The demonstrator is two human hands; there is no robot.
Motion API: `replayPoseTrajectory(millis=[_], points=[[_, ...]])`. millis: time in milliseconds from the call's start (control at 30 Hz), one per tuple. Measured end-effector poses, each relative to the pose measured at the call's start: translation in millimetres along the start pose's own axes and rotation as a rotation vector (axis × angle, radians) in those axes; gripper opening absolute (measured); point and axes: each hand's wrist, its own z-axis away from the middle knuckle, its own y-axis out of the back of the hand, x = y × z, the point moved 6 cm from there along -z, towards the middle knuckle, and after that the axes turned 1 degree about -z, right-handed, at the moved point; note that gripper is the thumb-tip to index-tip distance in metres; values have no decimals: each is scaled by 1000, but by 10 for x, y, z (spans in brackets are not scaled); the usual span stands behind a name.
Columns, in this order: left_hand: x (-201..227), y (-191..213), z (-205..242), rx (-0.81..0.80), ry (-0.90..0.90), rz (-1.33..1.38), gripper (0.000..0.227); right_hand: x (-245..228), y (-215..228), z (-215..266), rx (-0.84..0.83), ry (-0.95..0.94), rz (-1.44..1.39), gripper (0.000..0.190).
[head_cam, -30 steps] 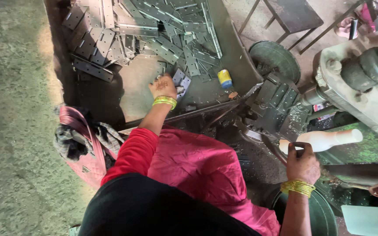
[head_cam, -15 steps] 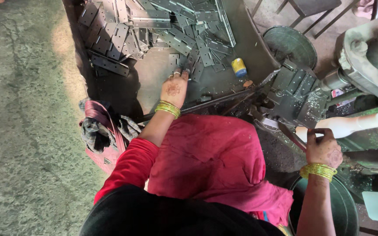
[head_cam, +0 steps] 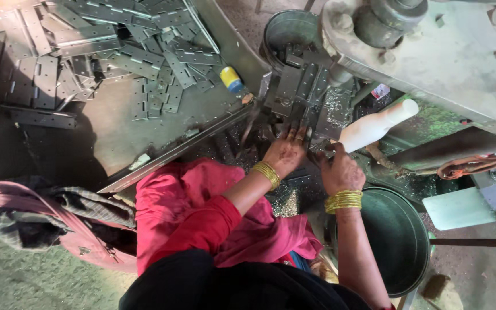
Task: The person repeatedly places small metal plates into a press machine, operates the lever to press them, and removes the finished pieces. The process is repeated continuously with multiple metal plates.
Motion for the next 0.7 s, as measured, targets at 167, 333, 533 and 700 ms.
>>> replayPoseTrajectory(millis=[167,333,533,700], points=[[-82,-343,-156,-62,223,319,56,199,-484,117,-301,65,-97,49],[-390,-143,-281,-385,324,330,41,747,-1446,271,-356,47,-242,54],[-376,66,-278,-203,326,321,50,1028,-2536,816,-195,-65,-447,51],[-475,36,-492,-212,294,98,49,1170,-2385,557,-430,-173,-389,39]])
